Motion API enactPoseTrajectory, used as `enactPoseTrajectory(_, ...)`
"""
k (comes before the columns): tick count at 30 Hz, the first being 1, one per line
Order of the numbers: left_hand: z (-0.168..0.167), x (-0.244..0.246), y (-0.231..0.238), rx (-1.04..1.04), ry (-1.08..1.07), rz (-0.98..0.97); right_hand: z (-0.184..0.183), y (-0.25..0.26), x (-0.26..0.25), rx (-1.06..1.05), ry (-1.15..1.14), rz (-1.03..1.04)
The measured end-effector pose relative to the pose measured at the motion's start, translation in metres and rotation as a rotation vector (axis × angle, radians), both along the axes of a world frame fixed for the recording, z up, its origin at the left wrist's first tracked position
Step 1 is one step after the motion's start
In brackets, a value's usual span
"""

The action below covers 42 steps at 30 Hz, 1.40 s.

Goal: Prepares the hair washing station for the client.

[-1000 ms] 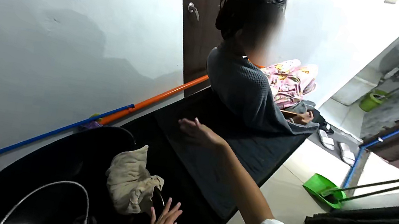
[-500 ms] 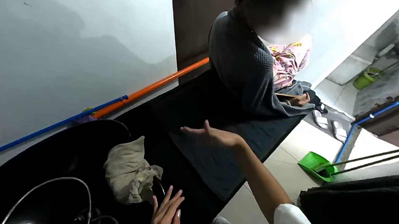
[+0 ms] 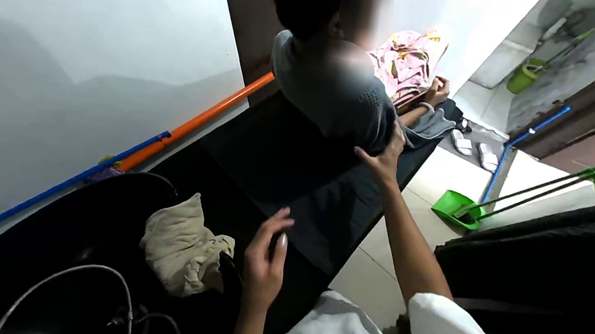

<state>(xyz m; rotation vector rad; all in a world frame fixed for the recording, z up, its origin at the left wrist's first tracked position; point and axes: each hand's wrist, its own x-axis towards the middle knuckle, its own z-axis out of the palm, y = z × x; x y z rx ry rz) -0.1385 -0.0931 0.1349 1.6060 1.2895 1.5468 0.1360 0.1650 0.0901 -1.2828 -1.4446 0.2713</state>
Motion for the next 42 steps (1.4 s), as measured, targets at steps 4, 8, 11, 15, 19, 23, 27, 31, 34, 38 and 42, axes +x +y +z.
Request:
enactPoseTrajectory(4,-0.010,0.011,0.093,-0.379,-0.509,-0.039,0.012,0.032,0.004,0.030,-0.362,0.136)
enactPoseTrajectory(8,-0.055,0.012,0.186,-0.504,-0.903,0.167,-0.020,0.044,-0.003,0.121,-0.463,0.188)
enactPoseTrajectory(11,-0.073,0.005,0.217,-0.408,-1.120,0.270,-0.037,0.047,-0.002,0.162,-0.406,0.198)
enactPoseTrajectory(15,-0.091,-0.022,0.196,-0.115,-1.286,0.524,-0.044,0.050,0.002,0.218,-0.374,0.213)
enactPoseTrajectory(19,-0.085,-0.007,0.180,-0.095,-1.167,0.516,-0.036,0.055,0.004,0.225,-0.295,0.274)
enactPoseTrajectory(23,-0.055,0.004,0.141,-0.129,-0.832,0.540,-0.020,0.066,0.013,0.196,-0.262,0.261)
enactPoseTrajectory(27,-0.004,-0.007,0.044,-0.194,0.172,0.714,-0.006,0.085,0.021,0.298,-0.134,0.233)
enactPoseTrajectory(31,-0.001,-0.015,-0.028,-0.600,0.715,0.668,0.020,0.105,0.029,0.231,-0.057,0.212)
enactPoseTrajectory(34,0.009,-0.019,-0.047,-0.619,0.847,0.672,0.043,0.121,0.039,0.148,0.026,0.202)
enactPoseTrajectory(38,0.037,-0.035,-0.053,-0.575,0.957,0.718,0.077,0.127,0.048,0.021,0.137,0.176)
enactPoseTrajectory(42,0.060,-0.039,-0.047,-0.645,0.938,0.671,0.101,0.128,0.057,-0.083,0.189,0.203)
